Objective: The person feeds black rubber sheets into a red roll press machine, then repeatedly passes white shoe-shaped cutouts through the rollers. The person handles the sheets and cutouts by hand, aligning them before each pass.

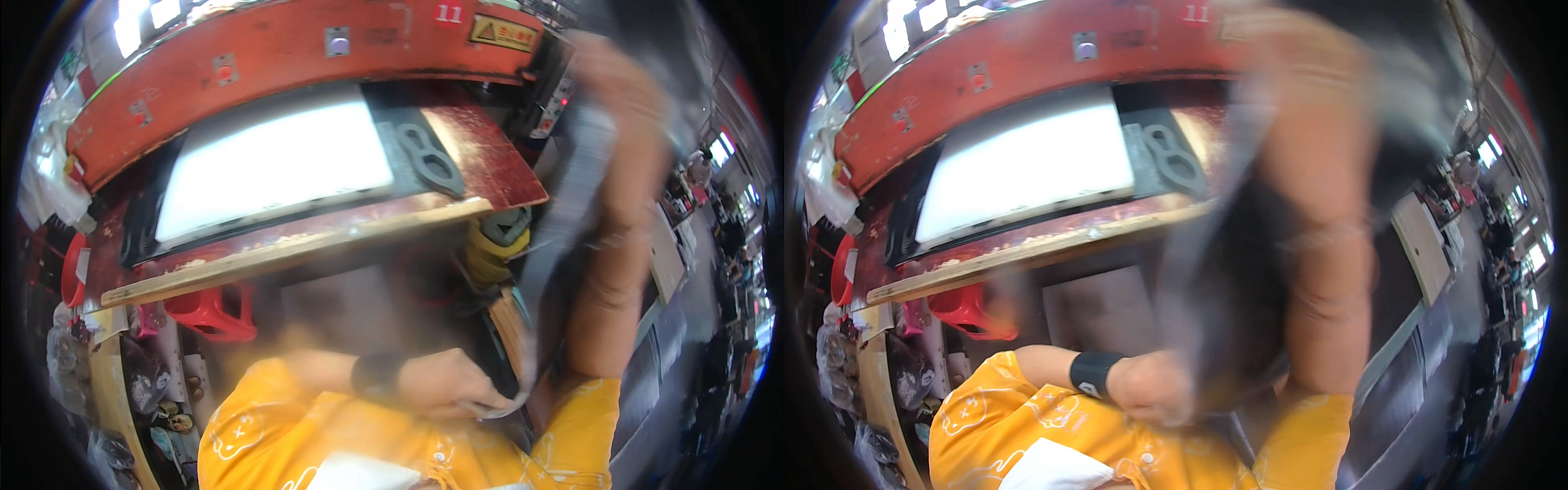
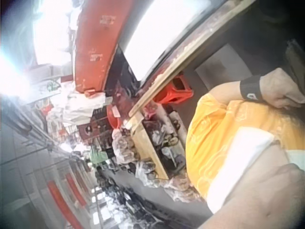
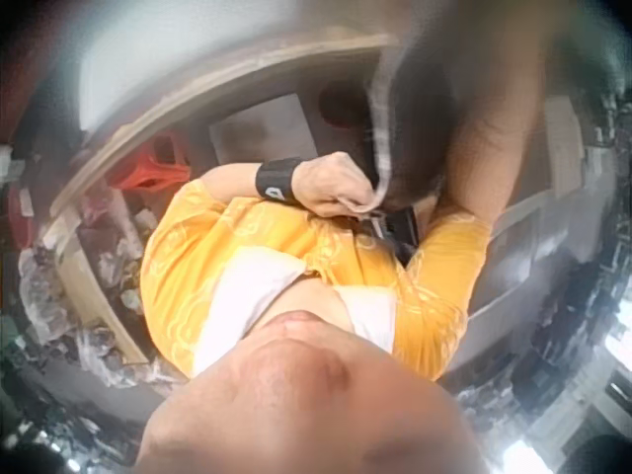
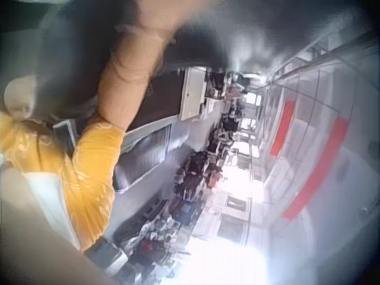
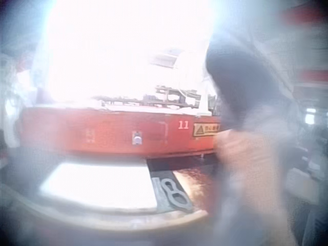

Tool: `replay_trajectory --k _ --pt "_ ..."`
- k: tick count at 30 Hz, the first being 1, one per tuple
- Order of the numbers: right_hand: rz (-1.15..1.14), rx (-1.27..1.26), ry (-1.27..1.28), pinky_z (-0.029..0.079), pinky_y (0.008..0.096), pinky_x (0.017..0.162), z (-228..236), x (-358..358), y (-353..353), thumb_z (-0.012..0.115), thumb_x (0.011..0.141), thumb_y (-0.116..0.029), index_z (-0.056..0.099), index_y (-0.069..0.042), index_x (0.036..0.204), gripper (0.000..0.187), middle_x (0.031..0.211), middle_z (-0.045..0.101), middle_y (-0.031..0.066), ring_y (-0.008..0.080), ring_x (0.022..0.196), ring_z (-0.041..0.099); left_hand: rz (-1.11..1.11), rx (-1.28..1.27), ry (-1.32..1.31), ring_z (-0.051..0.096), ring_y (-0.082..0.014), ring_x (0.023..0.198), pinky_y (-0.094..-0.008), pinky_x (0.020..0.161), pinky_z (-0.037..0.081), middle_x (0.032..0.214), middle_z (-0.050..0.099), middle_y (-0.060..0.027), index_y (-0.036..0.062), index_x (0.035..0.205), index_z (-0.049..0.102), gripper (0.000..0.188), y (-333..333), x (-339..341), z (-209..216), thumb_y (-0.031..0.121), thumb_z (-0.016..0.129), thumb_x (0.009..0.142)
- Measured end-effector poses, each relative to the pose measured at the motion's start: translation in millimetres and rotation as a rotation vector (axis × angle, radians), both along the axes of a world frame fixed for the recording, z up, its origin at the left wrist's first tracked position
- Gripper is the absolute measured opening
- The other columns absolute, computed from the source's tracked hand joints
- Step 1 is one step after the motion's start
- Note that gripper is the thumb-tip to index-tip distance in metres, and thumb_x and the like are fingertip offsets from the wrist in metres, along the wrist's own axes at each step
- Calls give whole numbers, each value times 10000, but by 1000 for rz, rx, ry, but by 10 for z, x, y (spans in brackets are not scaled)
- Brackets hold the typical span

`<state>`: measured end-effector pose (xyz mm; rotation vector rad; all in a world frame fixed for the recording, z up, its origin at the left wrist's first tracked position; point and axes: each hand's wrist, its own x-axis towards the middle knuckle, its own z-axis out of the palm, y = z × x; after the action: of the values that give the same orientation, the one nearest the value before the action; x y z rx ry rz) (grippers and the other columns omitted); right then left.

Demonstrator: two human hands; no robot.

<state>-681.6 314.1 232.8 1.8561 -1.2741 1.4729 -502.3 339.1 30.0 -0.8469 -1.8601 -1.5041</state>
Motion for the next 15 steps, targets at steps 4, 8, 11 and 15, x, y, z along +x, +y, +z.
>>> replay_trajectory --k 4,8,11,15 --pt "561 682 101 464 268 825 -335 797 -977 531 964 -204 641 2 993 236 952 637 63 164 898 593 -103 593 -490 610 -268 860 -375 732 493 990 626 -131 31 1068 643 231 -468 1189 -164 150 625 871" --pt "196 793 -157 466 315 886 -1326 512 -1452 574 939 -260 633 13 1089 317 1028 658 131 232 988 619 735 441 -302 617 -213 904 -333 802 469 988 639 -90 18 1149 602 341 -1164 2344 -248 153 679 846" --pt "-626 1152 -232 419 394 999 -2145 -168 -1262 612 886 -402 531 46 1275 599 1269 571 232 337 1196 537 892 952 -242 620 -175 987 -315 875 475 1120 652 -93 -18 1232 539 416 -1499 2970 -223 182 660 888" --pt "-223 1263 -964 393 328 1001 -2867 -447 -840 562 934 -393 492 80 1318 613 1313 549 140 212 1211 504 958 762 -389 619 -142 933 -276 815 482 1087 656 -68 -3 1180 565 356 -1994 3626 -269 226 637 918"
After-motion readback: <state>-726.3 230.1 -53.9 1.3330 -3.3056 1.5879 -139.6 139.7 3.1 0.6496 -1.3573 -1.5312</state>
